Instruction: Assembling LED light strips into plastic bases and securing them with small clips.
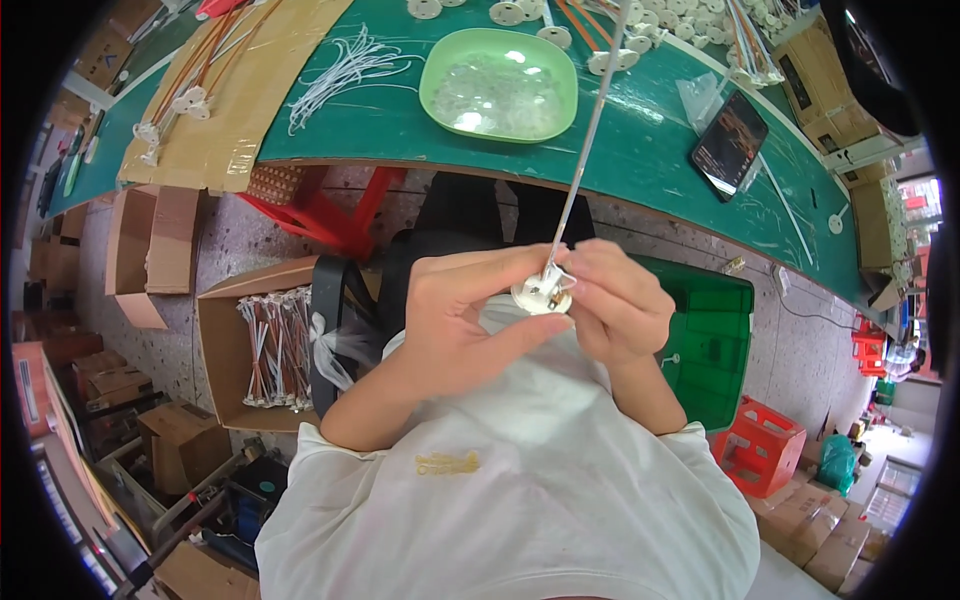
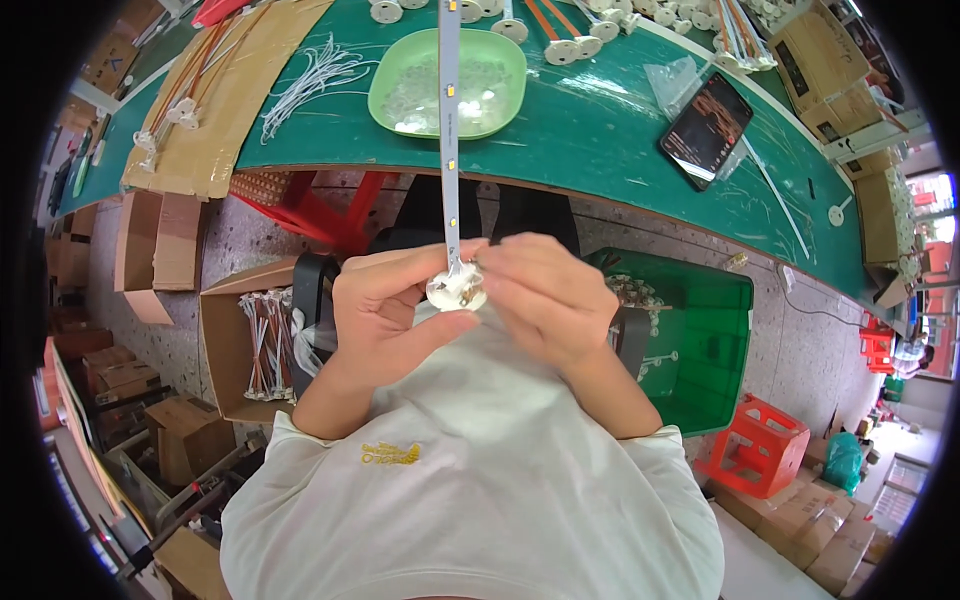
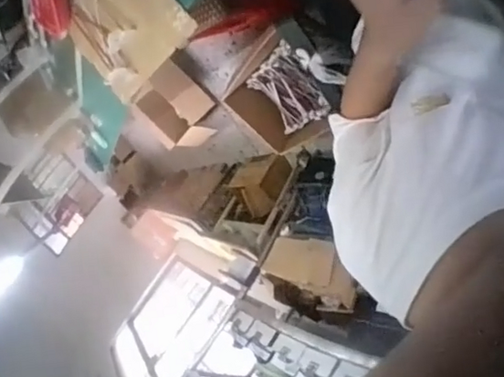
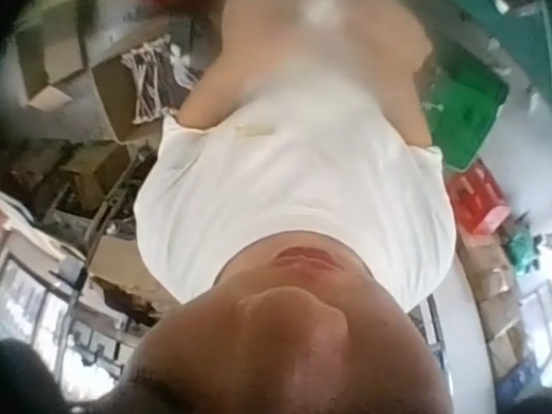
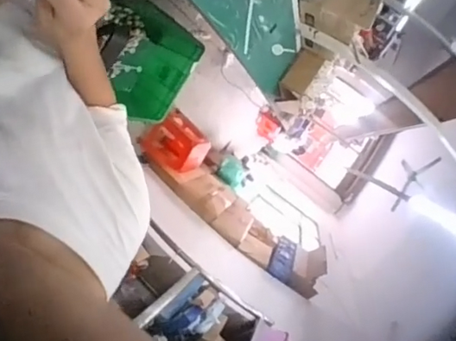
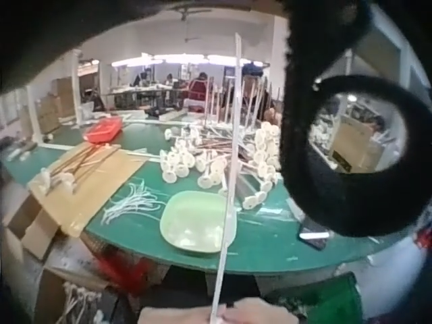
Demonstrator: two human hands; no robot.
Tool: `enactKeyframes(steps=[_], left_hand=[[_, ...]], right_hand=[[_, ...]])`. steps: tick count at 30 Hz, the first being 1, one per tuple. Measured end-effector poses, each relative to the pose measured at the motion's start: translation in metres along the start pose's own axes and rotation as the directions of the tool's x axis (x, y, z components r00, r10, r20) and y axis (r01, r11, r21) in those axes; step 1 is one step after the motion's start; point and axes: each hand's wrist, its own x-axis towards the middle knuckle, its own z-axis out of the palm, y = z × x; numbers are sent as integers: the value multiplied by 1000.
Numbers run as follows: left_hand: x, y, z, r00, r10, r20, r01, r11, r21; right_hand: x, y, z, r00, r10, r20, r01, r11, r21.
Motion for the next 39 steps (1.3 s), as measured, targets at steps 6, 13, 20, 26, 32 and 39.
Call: enactKeyframes(steps=[6, 13, 20, 26, 32, 39], left_hand=[[10, 15, -14, 919, 361, -158, -72, 549, 833], [9, 18, -16, 913, 388, -127, -43, 401, 915], [-4, -19, -34, 980, -62, -189, 32, 987, -159], [5, -37, -51, 995, -86, -53, 77, 986, -149], [34, -43, -46, 982, -5, -190, -43, 968, -248], [49, -42, -44, 998, 22, -58, -39, 950, -309]], right_hand=[[66, 35, -12, 937, 347, 43, -307, 877, -370], [116, 112, 28, 850, 219, 480, 76, 849, -522], [108, 128, 45, 675, 458, 579, -3, 786, -618], [115, 126, 28, 718, 453, 528, -119, 828, -548], [113, 122, 8, 856, 386, 345, -274, 903, -330], [115, 121, -8, 743, 621, 250, -638, 770, -20]])
